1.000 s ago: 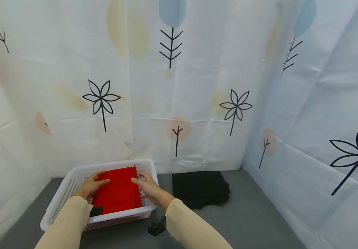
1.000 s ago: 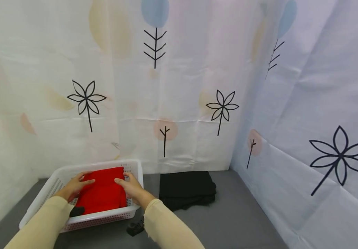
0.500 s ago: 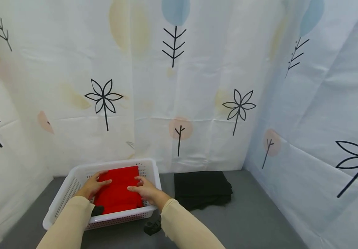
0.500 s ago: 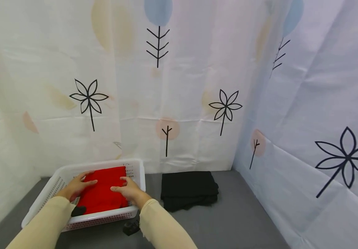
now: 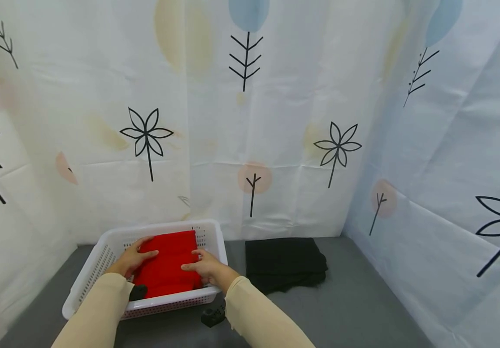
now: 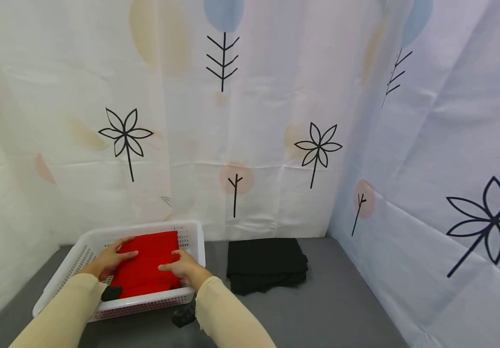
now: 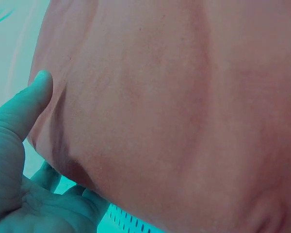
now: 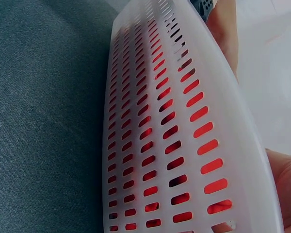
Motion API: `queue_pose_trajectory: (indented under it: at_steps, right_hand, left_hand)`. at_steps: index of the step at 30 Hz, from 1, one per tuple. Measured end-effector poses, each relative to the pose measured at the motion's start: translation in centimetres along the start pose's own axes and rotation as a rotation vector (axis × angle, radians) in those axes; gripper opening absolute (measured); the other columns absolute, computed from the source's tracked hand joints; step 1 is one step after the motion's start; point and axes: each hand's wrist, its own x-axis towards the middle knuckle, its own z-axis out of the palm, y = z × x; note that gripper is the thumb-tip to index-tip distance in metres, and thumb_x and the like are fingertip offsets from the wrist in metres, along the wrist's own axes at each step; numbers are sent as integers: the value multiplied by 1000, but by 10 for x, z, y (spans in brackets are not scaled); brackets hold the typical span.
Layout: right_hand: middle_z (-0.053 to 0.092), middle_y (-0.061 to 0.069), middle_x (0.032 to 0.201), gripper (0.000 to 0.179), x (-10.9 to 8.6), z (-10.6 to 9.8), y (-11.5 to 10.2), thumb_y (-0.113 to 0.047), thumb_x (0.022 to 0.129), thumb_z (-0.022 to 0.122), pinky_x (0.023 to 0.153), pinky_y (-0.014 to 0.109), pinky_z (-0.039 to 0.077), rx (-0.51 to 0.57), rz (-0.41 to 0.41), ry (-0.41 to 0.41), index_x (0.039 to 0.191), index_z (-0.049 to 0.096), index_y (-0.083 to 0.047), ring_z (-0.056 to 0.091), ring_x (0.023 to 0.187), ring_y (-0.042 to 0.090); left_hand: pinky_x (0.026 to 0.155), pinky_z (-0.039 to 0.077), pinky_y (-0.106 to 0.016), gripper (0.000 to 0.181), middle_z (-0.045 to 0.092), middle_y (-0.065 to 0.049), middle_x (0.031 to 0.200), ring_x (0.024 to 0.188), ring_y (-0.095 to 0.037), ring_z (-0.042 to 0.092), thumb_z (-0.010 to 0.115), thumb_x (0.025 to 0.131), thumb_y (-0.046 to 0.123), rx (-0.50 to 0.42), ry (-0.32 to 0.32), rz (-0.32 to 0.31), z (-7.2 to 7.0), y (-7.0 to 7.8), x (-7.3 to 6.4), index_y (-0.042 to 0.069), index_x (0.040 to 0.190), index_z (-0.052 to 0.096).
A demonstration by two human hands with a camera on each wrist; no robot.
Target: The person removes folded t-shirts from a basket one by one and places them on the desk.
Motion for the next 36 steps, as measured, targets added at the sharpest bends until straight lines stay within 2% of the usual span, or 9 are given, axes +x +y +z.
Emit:
queue_pose_trajectory:
  at_steps: [4, 6, 8, 12, 15, 19, 26, 31, 36]
  right_hand:
    - [58, 10, 118, 55, 4, 1, 2, -15, 86, 76, 50, 22, 34, -2, 31, 7, 135, 53, -14, 35, 59, 13]
    - [57, 7, 108, 54, 5, 2, 3, -14, 85, 76, 45, 20, 26, 6, 46, 8, 135, 54, -15, 23, 51, 13]
    - [55, 6, 103, 53, 6, 3, 4, -12, 85, 76, 44, 19, 25, 10, 50, 5, 134, 55, -14, 21, 49, 12]
    - [56, 6, 108, 51, 5, 3, 3, -10, 84, 76, 51, 22, 34, 3, 67, 3, 132, 57, -13, 35, 61, 14]
    - [58, 10, 116, 49, 3, 4, 1, -9, 84, 76, 69, 31, 51, -12, 91, 12, 130, 59, -14, 50, 83, 20]
    - [58, 13, 122, 46, 3, 5, 0, -8, 84, 76, 91, 48, 52, -33, 112, 21, 127, 62, -15, 54, 101, 27]
    - [59, 13, 119, 40, 4, 8, -1, -7, 85, 74, 91, 45, 52, -64, 120, 14, 123, 66, -14, 55, 97, 26]
    - [57, 13, 115, 42, 4, 9, -2, -3, 83, 75, 92, 42, 51, -68, 127, -6, 122, 64, -13, 51, 96, 26]
    - [53, 13, 113, 46, 3, 11, -3, 1, 81, 75, 94, 42, 49, -74, 124, -40, 122, 60, -12, 49, 98, 27]
  left_hand:
    - [79, 58, -47, 71, 27, -37, 146, 95, -28, 61, 59, 99, 17, -17, -1, 19, 0, -2, 1, 6, 155, 18]
    - [81, 57, -47, 70, 28, -36, 146, 99, -31, 60, 59, 99, 18, -11, 3, 18, 0, -3, 3, 7, 155, 19]
    - [82, 57, -48, 69, 29, -35, 147, 103, -34, 58, 60, 99, 20, -2, 9, 10, 0, -4, 4, 8, 155, 21]
    - [85, 56, -49, 68, 30, -35, 147, 110, -42, 54, 61, 98, 23, 10, 17, -10, 1, -4, 4, 10, 154, 25]
    - [84, 56, -49, 67, 29, -35, 146, 112, -44, 52, 60, 98, 23, 19, 20, -14, 2, -2, 3, 10, 154, 25]
    - [81, 57, -45, 62, 31, -34, 145, 110, -42, 53, 60, 98, 23, 30, 33, -20, 3, -1, 2, 10, 151, 30]
    - [84, 55, -45, 55, 34, -33, 143, 108, -40, 52, 62, 96, 22, 41, 42, -23, 5, 1, 1, 5, 143, 40]
    - [90, 53, -50, 58, 26, -34, 147, 117, -46, 46, 61, 97, 22, 61, 4, -24, 4, 0, 3, 5, 147, 39]
    - [87, 55, -48, 62, 25, -34, 148, 117, -46, 45, 63, 95, 22, 64, -2, -39, 4, 1, 3, 6, 149, 36]
